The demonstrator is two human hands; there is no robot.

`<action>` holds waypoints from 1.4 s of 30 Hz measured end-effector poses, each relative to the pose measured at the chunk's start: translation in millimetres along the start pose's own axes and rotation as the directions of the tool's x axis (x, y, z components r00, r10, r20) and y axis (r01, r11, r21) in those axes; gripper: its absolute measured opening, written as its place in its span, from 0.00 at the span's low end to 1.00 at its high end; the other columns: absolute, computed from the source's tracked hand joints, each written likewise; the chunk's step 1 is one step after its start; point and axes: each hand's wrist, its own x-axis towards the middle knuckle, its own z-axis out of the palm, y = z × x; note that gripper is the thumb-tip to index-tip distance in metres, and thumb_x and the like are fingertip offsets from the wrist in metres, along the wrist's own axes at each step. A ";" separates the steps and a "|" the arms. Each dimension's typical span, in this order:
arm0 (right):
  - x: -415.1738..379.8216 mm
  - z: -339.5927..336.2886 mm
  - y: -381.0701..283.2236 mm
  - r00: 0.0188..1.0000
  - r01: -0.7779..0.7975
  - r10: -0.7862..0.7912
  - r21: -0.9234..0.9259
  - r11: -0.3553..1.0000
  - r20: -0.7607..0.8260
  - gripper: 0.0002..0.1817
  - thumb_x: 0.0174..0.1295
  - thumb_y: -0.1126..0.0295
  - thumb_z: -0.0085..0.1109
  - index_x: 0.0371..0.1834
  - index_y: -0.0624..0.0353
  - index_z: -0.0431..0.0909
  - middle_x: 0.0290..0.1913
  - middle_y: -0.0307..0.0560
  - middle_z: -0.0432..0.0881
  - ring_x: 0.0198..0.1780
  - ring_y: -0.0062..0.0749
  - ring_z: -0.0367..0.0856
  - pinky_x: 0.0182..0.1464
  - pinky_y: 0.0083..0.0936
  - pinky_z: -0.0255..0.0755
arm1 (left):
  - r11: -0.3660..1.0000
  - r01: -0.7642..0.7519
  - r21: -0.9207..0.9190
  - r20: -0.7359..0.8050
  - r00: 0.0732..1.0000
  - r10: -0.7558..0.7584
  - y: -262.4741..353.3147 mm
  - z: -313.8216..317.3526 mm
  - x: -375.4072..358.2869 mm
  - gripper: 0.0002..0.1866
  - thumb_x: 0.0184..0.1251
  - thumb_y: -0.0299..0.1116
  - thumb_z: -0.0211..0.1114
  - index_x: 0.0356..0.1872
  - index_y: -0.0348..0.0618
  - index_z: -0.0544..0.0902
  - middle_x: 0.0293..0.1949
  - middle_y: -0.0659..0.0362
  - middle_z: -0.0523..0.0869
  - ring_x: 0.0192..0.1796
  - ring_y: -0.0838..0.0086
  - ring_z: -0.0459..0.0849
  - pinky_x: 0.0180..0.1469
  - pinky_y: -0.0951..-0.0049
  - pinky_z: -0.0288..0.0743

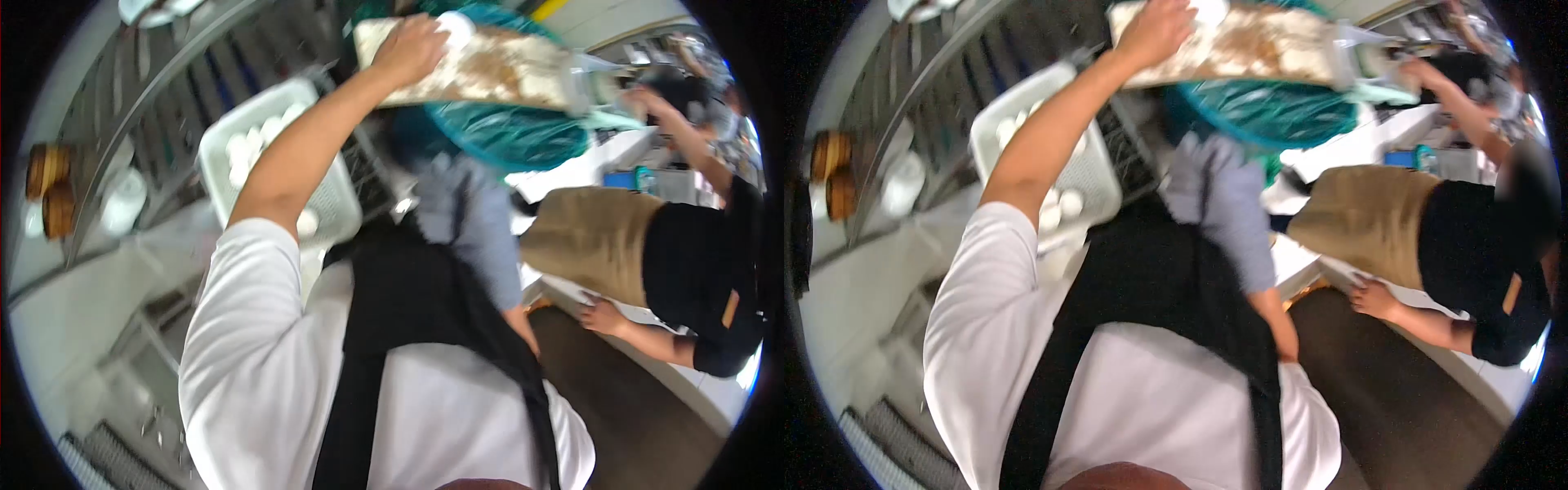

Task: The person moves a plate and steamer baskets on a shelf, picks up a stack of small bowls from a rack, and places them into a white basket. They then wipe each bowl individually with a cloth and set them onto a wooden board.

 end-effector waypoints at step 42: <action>72.2 1.1 -51.5 0.959 0.222 -0.275 -0.428 0.876 -0.064 0.13 0.44 0.66 0.62 0.33 0.60 0.78 0.31 0.54 0.75 0.26 0.43 0.74 0.30 0.39 0.62 | 0.546 0.505 -0.668 0.184 0.824 -0.536 163.1 -120.5 -133.8 0.25 0.76 0.34 0.52 0.68 0.27 0.66 0.66 0.39 0.70 0.69 0.54 0.69 0.70 0.64 0.60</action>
